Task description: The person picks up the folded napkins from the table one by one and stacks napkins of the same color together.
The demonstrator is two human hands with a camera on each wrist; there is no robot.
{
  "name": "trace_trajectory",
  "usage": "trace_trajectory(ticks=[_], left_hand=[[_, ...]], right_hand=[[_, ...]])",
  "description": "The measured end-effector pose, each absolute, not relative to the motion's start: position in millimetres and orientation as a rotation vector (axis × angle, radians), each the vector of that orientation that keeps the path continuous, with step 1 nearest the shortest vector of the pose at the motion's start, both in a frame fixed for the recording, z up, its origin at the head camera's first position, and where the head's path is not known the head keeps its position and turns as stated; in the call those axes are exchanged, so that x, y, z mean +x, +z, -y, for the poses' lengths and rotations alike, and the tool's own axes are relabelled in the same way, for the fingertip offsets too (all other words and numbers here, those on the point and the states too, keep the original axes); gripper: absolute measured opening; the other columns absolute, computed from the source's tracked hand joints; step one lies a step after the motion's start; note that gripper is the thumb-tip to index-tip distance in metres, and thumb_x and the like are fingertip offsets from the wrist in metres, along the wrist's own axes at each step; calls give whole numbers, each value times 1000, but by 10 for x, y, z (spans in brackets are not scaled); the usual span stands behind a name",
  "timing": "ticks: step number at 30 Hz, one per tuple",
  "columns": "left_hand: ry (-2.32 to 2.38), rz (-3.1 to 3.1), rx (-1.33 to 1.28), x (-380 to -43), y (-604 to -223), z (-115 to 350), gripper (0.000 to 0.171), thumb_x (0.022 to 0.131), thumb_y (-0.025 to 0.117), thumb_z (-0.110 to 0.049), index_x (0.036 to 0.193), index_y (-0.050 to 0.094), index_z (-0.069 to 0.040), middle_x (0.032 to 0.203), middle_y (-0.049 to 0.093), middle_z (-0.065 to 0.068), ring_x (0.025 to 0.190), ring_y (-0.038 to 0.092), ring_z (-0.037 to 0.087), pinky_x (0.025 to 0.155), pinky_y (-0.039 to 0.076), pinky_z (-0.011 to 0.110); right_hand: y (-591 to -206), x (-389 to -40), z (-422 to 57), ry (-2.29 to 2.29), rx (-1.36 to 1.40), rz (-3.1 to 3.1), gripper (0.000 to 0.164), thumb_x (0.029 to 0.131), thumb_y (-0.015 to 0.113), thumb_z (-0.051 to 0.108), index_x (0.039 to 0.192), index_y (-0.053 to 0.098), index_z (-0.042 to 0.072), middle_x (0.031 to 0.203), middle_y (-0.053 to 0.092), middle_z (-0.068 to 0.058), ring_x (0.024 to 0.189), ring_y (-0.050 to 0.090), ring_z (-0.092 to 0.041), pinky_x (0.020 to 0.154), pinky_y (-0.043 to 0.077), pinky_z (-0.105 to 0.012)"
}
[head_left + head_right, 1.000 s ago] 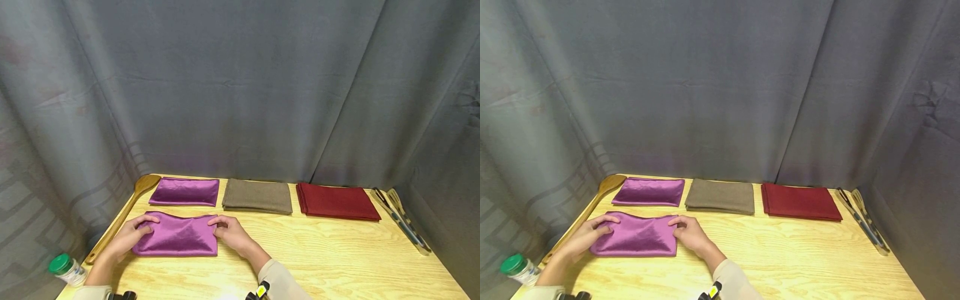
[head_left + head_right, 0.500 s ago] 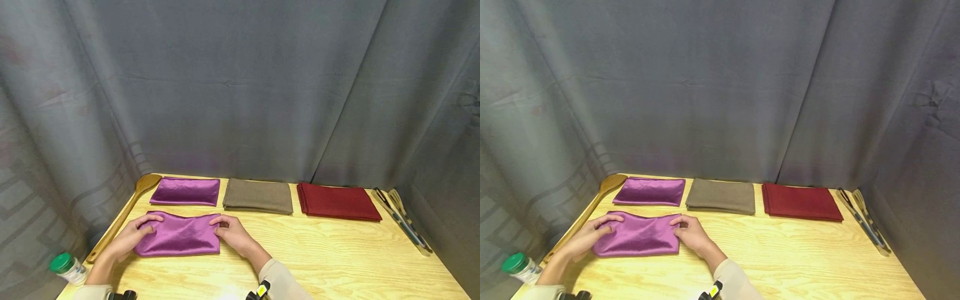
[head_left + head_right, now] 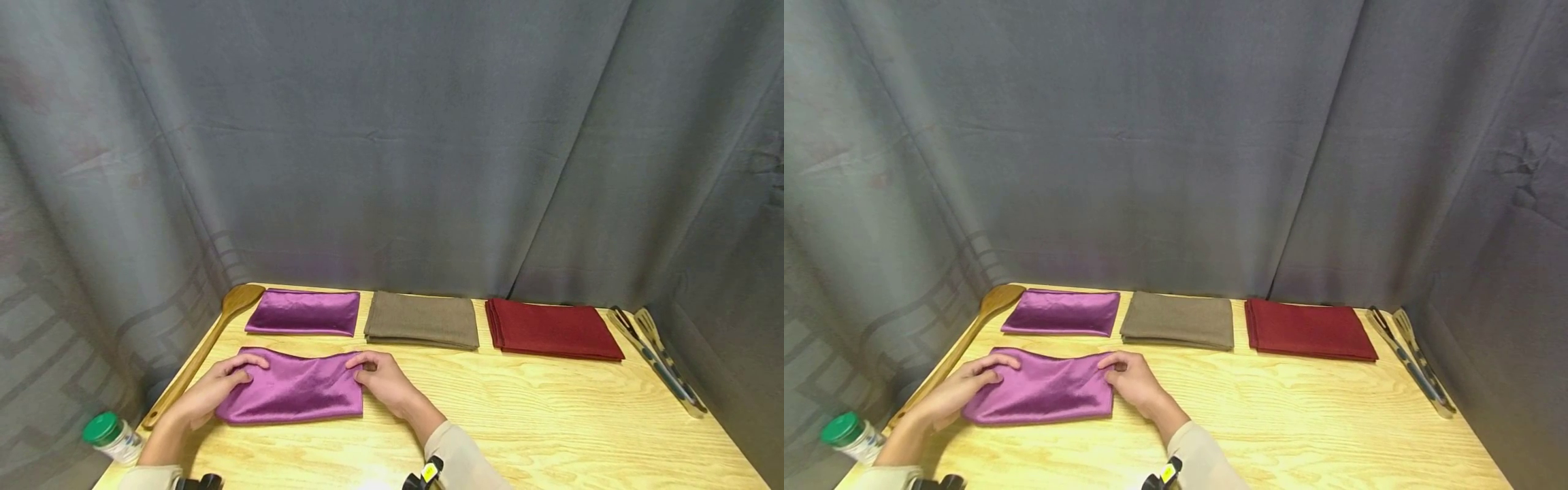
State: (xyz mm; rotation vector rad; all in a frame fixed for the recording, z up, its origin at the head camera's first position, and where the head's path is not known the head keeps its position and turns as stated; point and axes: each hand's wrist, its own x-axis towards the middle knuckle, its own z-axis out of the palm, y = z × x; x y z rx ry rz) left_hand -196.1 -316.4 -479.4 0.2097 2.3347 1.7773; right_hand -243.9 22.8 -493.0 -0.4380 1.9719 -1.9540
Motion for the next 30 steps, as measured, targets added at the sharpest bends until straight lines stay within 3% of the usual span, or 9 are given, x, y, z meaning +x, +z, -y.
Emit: trace_trajectory(ticks=[7,14,18,24,30], left_hand=[[1763,-2338,191,-1939,-4775,3181,34,104,51,-8,134,58,6,120,62,-16,98,58,8,84,50,24],[1766,-2419,117,-1944,-4788,3213,32,102,54,-7,132,58,5,120,59,-11,96,54,8,81,48,26],[1759,-2516,26,-1946,-4785,3216,32,100,60,-6,130,61,3,122,56,-2,98,51,7,79,47,26],[1768,-2592,-91,-1948,-4759,3206,34,97,65,-3,129,60,6,110,59,9,88,57,10,73,52,27],[1719,-2707,-150,-1963,-4714,3197,34,96,67,-4,128,63,6,112,62,3,91,55,4,74,50,23]], right_hand=[[-4925,-2459,-243,-1944,-410,-1911,25,90,56,-9,112,69,-13,90,67,-6,77,58,-8,68,52,-19],[-4912,-2472,-255,-1955,-368,-1834,28,89,54,-12,115,66,-13,80,57,0,73,55,-10,63,54,-22],[-4918,-2477,-257,-1970,-362,-1831,29,88,54,-13,115,66,-13,80,56,0,73,55,-11,63,54,-22],[-4921,-2475,-257,-2004,-348,-1817,30,87,56,-13,115,65,-14,84,58,-1,76,57,-11,66,54,-22],[-4900,-2484,-273,-2030,-363,-1842,27,88,57,-11,114,65,-13,87,55,-1,79,58,-11,70,56,-23]])
